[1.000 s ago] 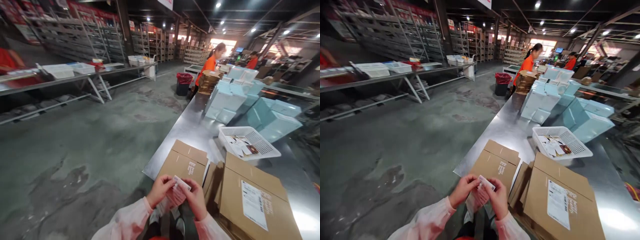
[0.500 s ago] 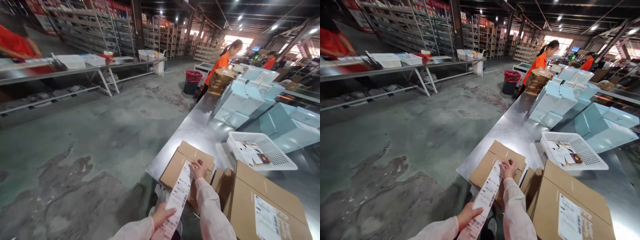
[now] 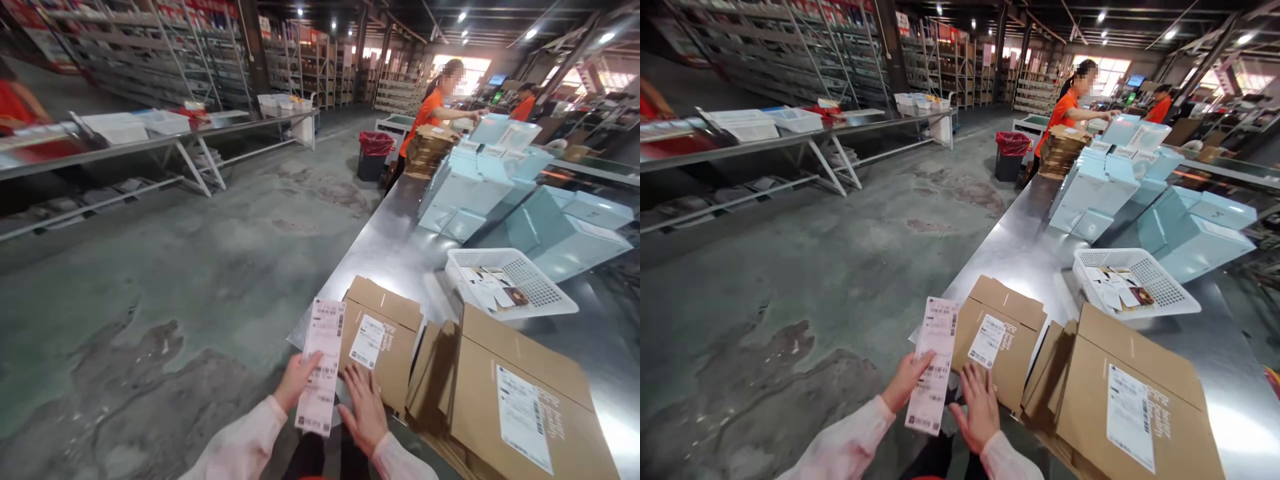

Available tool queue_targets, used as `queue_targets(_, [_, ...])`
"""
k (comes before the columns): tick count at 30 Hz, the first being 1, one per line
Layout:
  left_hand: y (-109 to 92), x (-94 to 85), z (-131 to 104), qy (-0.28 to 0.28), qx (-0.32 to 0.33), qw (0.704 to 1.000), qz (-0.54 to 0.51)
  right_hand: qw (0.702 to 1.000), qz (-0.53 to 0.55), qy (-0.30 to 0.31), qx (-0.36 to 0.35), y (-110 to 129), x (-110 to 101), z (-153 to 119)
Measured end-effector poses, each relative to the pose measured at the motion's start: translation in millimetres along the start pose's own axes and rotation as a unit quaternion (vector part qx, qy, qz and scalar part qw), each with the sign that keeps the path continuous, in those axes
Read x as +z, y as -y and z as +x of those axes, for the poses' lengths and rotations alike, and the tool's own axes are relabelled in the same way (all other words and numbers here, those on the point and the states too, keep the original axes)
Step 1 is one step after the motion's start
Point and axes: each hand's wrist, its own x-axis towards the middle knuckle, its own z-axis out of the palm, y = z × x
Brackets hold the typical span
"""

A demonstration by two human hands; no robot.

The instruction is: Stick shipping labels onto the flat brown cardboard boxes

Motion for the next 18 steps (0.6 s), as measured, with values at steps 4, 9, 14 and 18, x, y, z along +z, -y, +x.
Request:
queue_targets(4, [-8.1, 31.3, 54.9, -0.013, 0.100, 0.990, 0.101, 0.977, -0.049, -0.070, 0.195, -23.2, -23.3, 5.9])
queue_targets(9, [7.7, 52.4, 80.1, -0.043, 0.155, 0.973, 0.166, 0.975, -0.051, -0.040, 0.211, -45.4, -58.5, 62.8])
queue_targets(14, [14.7, 47.1, 78.3, -0.061, 0.159, 0.969, 0.181, 0.881, -0.027, -0.103, 0.461, -55.5, -58.4, 46.9])
queue_targets(18, [14.5, 42.8, 82.4, -0.071, 0.129, 0.979, 0.140, 0.873, 0.010, -0.098, 0.477, -36.6, -35.8, 18.8])
